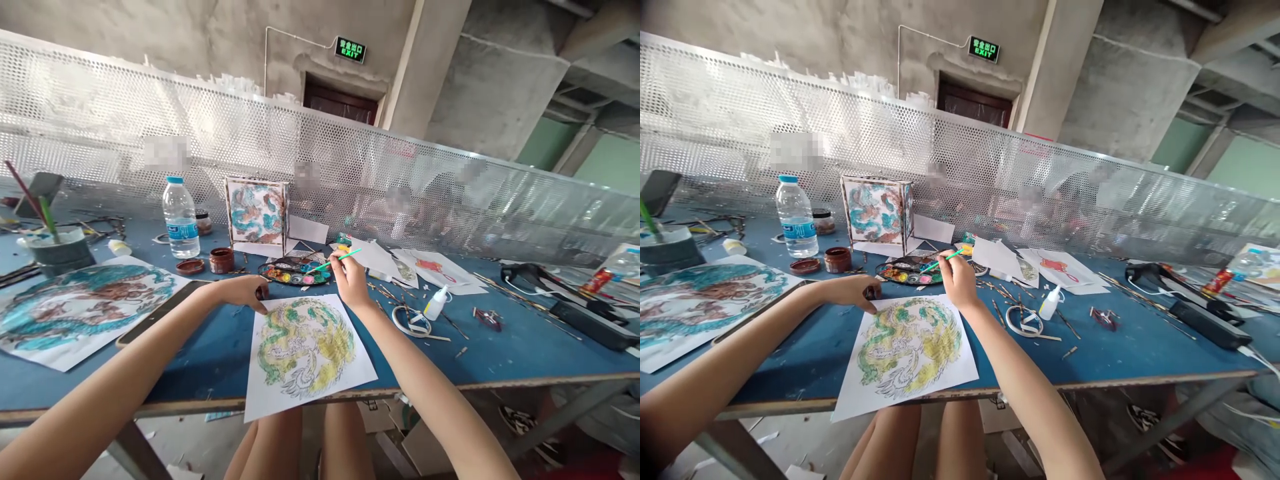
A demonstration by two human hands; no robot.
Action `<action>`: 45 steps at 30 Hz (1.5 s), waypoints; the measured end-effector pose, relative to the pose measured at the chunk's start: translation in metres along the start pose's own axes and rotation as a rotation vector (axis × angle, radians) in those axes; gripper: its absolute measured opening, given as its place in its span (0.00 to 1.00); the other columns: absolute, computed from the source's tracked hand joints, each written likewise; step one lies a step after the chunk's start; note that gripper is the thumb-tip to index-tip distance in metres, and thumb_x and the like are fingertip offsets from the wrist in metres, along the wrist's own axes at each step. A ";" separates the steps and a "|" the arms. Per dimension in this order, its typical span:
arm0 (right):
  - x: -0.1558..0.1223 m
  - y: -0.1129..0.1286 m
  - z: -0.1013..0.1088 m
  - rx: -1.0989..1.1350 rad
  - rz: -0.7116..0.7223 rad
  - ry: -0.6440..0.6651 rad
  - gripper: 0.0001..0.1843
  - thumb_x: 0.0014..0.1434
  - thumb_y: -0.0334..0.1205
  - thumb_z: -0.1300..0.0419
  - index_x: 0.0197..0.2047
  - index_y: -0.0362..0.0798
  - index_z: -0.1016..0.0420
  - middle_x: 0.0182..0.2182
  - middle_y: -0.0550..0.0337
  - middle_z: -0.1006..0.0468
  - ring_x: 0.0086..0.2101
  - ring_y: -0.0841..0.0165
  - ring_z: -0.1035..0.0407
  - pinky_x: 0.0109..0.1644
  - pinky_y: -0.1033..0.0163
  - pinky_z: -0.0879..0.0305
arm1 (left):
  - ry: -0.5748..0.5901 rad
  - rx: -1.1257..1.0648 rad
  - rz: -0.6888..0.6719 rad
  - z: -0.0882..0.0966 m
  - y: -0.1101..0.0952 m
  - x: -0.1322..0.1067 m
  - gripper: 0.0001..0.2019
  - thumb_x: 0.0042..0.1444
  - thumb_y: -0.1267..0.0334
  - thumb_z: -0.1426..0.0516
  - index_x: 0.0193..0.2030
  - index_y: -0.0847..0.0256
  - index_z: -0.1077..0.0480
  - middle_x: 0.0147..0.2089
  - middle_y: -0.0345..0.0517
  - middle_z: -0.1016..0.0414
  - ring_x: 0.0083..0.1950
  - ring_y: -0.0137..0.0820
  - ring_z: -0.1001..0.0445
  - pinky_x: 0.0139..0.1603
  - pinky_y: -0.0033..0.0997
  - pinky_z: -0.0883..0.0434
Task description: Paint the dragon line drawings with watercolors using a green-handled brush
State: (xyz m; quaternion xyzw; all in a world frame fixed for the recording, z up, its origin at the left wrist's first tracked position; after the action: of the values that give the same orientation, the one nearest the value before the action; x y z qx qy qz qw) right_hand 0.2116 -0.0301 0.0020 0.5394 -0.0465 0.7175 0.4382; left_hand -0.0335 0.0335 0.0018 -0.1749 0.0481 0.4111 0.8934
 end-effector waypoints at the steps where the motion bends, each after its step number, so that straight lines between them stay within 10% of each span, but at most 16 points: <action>1: 0.001 -0.001 0.001 -0.009 -0.003 -0.006 0.13 0.64 0.44 0.55 0.38 0.48 0.33 0.32 0.57 0.26 0.35 0.66 0.31 0.40 0.64 0.38 | 0.000 -0.008 -0.006 0.000 0.001 0.001 0.25 0.36 0.46 0.41 0.37 0.64 0.31 0.38 0.47 0.26 0.38 0.36 0.30 0.34 0.27 0.35; 15: 0.002 -0.018 -0.004 -0.094 -0.037 0.105 0.14 0.63 0.41 0.54 0.41 0.49 0.29 0.38 0.54 0.27 0.41 0.64 0.34 0.46 0.61 0.39 | -0.036 -0.126 0.007 -0.003 0.002 0.005 0.15 0.42 0.55 0.43 0.34 0.62 0.35 0.28 0.42 0.29 0.28 0.33 0.30 0.26 0.27 0.37; 23: 0.002 -0.023 -0.003 -0.135 -0.135 0.107 0.10 0.60 0.38 0.53 0.37 0.46 0.31 0.34 0.55 0.26 0.35 0.65 0.33 0.40 0.62 0.39 | -0.349 0.109 0.139 -0.006 0.016 0.014 0.16 0.46 0.68 0.48 0.43 0.62 0.31 0.44 0.49 0.26 0.45 0.39 0.29 0.38 0.28 0.33; 45: -0.007 -0.010 -0.015 0.008 -0.034 0.349 0.16 0.63 0.43 0.54 0.45 0.50 0.28 0.44 0.56 0.25 0.45 0.64 0.32 0.46 0.61 0.38 | -0.424 0.158 0.284 -0.003 0.010 0.005 0.17 0.45 0.68 0.47 0.43 0.59 0.29 0.40 0.49 0.25 0.40 0.38 0.27 0.31 0.26 0.34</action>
State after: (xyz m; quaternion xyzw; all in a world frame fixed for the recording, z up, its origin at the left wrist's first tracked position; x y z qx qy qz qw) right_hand 0.2079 -0.0198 -0.0137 0.4093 0.0423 0.7929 0.4495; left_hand -0.0381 0.0421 -0.0051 -0.0060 -0.0841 0.5550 0.8276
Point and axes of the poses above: each hand's wrist, its own x-axis towards the middle knuckle, its own z-axis out of the back of the hand, y = z × x, the point moved 1 cm from there along x, towards the middle knuckle
